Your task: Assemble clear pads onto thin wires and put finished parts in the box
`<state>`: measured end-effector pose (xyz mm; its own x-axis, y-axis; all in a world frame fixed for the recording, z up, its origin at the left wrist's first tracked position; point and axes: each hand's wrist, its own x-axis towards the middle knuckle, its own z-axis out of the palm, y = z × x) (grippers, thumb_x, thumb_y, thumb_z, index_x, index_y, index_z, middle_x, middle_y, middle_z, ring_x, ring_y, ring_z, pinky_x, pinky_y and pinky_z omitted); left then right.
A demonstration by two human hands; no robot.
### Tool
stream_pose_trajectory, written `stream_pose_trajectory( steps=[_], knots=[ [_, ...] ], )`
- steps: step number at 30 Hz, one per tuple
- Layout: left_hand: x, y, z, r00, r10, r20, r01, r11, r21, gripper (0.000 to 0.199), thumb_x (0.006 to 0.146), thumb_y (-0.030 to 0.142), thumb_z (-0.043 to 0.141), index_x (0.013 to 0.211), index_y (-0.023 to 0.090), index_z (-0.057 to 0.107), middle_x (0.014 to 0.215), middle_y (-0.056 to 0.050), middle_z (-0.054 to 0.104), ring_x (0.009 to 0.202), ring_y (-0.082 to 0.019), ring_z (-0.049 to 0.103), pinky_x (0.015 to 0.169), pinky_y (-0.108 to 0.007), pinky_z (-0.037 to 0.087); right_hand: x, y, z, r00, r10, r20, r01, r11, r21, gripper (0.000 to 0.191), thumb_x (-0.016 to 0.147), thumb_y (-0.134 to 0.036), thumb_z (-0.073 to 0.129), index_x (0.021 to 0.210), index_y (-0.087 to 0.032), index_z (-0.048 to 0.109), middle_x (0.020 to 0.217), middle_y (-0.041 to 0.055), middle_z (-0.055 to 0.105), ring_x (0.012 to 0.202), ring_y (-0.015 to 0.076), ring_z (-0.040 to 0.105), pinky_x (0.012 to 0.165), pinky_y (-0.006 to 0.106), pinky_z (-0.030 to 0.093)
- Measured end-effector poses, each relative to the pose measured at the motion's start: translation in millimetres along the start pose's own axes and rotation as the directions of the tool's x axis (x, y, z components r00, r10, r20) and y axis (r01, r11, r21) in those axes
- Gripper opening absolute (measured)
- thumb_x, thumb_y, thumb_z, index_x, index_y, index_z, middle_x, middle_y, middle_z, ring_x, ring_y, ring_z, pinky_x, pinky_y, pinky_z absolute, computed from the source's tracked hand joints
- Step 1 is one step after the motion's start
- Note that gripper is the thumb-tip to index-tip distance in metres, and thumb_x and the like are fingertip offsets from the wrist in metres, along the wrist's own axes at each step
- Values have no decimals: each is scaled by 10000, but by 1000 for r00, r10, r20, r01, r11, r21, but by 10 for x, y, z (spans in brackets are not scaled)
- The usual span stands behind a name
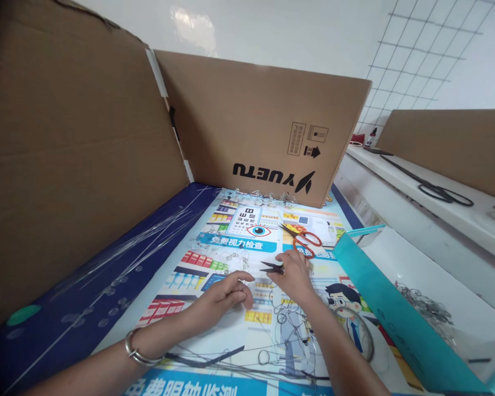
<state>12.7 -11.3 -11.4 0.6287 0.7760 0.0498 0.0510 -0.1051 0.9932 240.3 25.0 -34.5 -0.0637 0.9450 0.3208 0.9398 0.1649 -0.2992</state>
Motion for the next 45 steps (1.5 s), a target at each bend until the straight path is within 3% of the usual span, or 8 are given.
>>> stream_pose_trajectory(
  steps=[8,12,20,25,30,33,37,45],
  knots=[
    [24,24,-30,999,18,-42,-28,971,-239,379,884,224,438,1242,174,325,818,-30,616,663,-118,538,718,-299,379,-48,-167,-201,996,-88,-6,88,994,58,384,655,-324,698,1023,-247,618,1090,62,541,1054,270,442,883,399,317],
    [36,33,-29,999,-15,-47,-3,937,-349,544,873,254,480,1337,184,204,795,-27,616,587,-101,483,637,-278,353,-92,-436,-389,976,-205,77,167,923,346,227,781,-330,609,990,-247,644,932,37,594,939,199,509,842,329,373],
    [-30,30,26,997,-74,4,66,862,-503,674,848,280,549,1387,197,154,729,2,579,575,-82,430,592,-245,282,-257,-891,-439,960,-159,231,-72,656,752,163,844,-244,528,867,-221,688,644,-13,555,700,142,553,664,254,429],
    [-13,24,11,996,-80,44,91,835,-543,609,815,230,587,1327,193,259,718,6,580,599,-88,476,613,-240,309,-276,-935,-434,983,-102,152,-50,649,759,262,811,-213,565,557,-194,623,629,-7,555,702,137,541,667,244,423],
    [45,19,-84,999,-31,13,33,924,-380,434,772,201,592,1164,210,405,781,16,568,717,-125,537,681,-255,365,-270,-889,-459,990,-107,89,16,726,688,154,816,-204,554,701,-203,657,714,8,604,725,141,549,647,240,422],
    [50,27,-118,999,-3,-33,-1,994,-106,268,766,156,534,1030,200,520,824,9,589,743,-131,522,679,-247,373,-279,-866,-443,989,-135,56,77,808,585,154,830,-241,545,733,-208,660,708,15,605,727,151,545,643,251,415],
    [36,51,-116,996,6,-86,14,972,235,112,727,133,527,790,173,610,755,14,612,740,-148,526,673,-242,378,-310,-859,-394,982,-186,20,152,858,491,150,841,-276,537,774,-226,662,740,15,616,739,158,545,665,270,412],
    [53,8,-129,992,17,-126,14,972,236,194,710,97,513,850,179,619,799,8,642,755,-148,560,685,-236,410,-345,-839,-262,970,-239,51,202,902,381,138,837,-240,546,735,-223,638,721,14,614,730,164,540,670,269,400]
  ],
)
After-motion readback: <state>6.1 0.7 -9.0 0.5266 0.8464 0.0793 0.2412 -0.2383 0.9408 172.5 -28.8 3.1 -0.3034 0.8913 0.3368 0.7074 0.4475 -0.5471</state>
